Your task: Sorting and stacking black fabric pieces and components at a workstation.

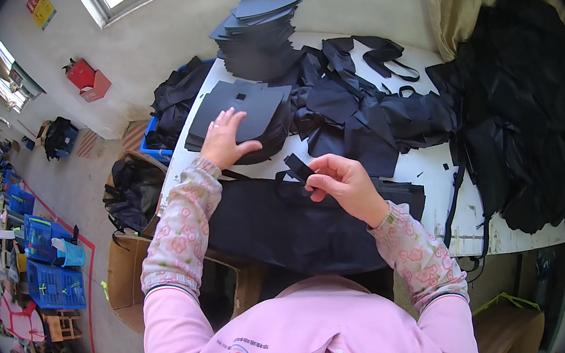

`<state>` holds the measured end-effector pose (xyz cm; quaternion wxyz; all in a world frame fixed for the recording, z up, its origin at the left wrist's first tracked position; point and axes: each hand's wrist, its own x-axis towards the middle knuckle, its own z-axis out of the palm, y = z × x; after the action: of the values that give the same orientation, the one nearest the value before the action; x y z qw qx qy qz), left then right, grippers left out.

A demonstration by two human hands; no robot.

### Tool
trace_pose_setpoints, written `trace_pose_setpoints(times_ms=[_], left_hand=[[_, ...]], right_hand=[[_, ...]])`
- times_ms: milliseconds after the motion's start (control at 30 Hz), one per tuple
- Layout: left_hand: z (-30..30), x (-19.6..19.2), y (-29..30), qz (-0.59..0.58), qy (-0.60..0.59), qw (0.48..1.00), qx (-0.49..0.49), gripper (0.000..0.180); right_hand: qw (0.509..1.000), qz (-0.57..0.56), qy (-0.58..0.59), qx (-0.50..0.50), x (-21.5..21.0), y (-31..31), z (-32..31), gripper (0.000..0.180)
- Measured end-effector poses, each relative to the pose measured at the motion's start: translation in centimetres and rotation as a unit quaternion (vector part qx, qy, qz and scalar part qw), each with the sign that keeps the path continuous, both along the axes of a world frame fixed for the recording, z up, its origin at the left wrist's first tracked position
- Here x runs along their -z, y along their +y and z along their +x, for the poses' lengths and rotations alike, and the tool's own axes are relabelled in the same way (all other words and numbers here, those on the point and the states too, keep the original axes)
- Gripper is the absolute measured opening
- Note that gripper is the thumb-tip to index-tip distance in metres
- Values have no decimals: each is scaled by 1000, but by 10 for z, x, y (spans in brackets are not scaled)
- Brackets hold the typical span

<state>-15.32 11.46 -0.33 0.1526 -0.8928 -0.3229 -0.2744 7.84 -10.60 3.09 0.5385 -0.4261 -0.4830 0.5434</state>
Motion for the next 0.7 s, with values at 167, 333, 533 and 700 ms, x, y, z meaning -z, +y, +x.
trace_pose_setpoints(times_ms=[167,333,533,700], left_hand=[[14,8,1,-230,72,966,-89,64],[9,-1,7,-266,57,958,-91,55],[-7,10,12,-263,-11,964,-33,33],[-1,-45,-51,-236,-294,926,18,27]], right_hand=[[999,-42,1,15,9,-9,11,13],[999,-42,3,-2,9,-9,6,14],[999,-31,0,13,20,-4,-9,12],[986,40,-71,145,25,2,-2,11]])
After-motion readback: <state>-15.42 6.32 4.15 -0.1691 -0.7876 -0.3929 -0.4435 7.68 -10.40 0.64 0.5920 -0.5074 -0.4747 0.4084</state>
